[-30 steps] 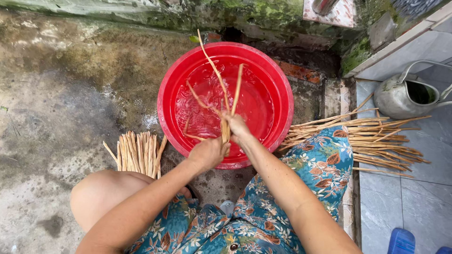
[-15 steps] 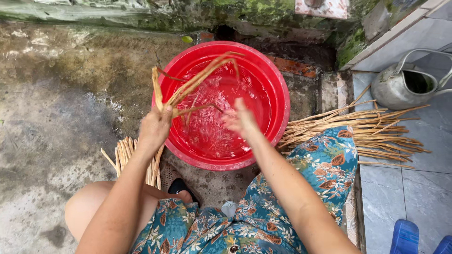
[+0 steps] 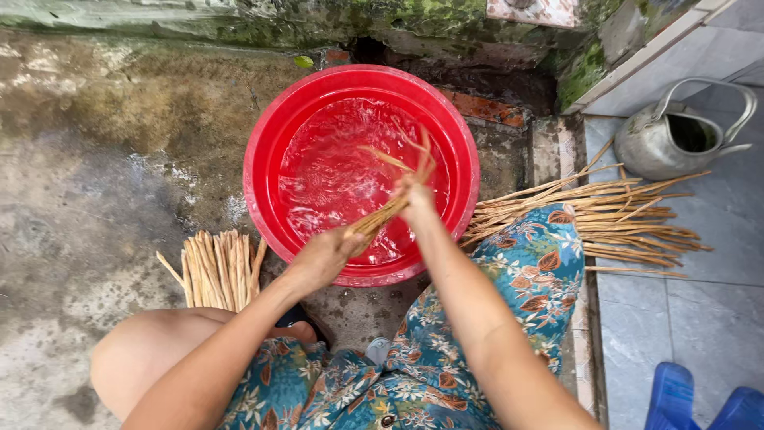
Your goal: The person sits on the ground and repeatedly washes bundles of thin wooden sticks in a red basin of water. They scrub the sticks by hand, rinse them, and place them back into the basin or onto a pile on the floor.
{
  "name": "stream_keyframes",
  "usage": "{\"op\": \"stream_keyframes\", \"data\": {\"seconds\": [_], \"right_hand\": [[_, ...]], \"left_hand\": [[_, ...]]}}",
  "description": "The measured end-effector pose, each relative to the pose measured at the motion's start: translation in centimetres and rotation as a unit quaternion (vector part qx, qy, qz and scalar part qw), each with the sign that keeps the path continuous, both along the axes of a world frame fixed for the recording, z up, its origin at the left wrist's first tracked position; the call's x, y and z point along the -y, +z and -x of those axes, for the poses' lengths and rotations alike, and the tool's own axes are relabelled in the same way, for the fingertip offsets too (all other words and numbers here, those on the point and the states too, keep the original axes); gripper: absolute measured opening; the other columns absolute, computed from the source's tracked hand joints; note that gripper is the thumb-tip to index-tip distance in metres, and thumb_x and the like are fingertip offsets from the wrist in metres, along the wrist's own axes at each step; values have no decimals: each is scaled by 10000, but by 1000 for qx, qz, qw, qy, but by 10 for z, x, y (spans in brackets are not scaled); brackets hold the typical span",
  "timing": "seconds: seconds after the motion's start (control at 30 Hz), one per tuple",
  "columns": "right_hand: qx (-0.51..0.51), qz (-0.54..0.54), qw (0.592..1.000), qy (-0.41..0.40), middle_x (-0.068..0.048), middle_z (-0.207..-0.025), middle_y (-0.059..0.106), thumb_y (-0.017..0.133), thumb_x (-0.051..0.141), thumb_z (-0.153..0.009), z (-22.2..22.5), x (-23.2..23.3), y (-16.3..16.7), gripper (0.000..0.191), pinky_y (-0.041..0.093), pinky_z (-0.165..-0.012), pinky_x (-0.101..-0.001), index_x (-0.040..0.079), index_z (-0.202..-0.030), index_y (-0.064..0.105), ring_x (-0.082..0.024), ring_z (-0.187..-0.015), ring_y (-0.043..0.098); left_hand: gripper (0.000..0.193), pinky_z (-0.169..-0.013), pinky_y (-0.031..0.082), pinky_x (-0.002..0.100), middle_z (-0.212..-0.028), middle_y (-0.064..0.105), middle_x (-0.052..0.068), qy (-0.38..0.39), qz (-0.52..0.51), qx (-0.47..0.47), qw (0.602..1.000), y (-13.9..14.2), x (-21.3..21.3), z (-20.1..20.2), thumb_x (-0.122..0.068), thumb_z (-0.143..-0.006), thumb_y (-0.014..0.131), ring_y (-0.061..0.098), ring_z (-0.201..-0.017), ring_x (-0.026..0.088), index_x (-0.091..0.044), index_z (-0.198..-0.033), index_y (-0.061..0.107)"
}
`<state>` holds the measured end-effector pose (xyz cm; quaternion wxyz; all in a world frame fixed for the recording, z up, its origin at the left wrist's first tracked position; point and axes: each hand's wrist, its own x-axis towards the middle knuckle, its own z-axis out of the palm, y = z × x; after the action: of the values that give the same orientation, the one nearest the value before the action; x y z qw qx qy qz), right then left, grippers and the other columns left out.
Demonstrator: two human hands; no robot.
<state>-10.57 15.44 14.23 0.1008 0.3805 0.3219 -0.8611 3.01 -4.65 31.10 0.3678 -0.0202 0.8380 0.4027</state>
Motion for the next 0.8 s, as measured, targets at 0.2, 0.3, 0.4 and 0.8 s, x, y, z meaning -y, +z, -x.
{"op": "stream_keyframes", "data": {"seconds": [0.2, 0.3, 0.4, 0.8], "right_hand": [[-72, 29, 989, -127, -94, -800, 536, 516, 136, -1045, 29, -44, -26, 177, 584, -571, -367, 38, -1191, 494, -193, -616, 552], [-15, -16, 995, -94, -163, -1041, 523, 443, 380, -1014, 17, -42, -5, 479, 534, -812, -435, 36, -1343, 384, -274, -910, 538], [7, 3, 998, 63, -232, -1283, 511, 369, 624, -984, -11, -10, 45, 786, 485, -1053, -503, 35, -1495, 273, -354, -1204, 524], [29, -18, 988, 149, -60, -710, 622, 578, 136, -1018, -41, 60, 39, 259, 474, -425, -209, 5, -1239, 604, -114, -507, 522]], "left_hand": [[392, -563, 478, 312, -717, 639, 52, 125, 27, -116, 985, 40, 53, 14, -391, -1033, 486, 534, -558, 120, -117, -1256, 655], [313, -521, 401, 295, -712, 577, 56, 197, -23, -177, 964, 35, 84, 17, -320, -1079, 527, 462, -580, 117, -66, -1147, 697], [257, -521, 391, 260, -742, 587, 25, 268, -65, -178, 945, 18, 94, 25, -276, -1093, 500, 445, -583, 106, -78, -1099, 663], [291, -479, 383, 298, -662, 530, 18, 153, -159, 41, 974, -60, -14, -24, -305, -1032, 511, 477, -566, 134, -58, -956, 644]]}}
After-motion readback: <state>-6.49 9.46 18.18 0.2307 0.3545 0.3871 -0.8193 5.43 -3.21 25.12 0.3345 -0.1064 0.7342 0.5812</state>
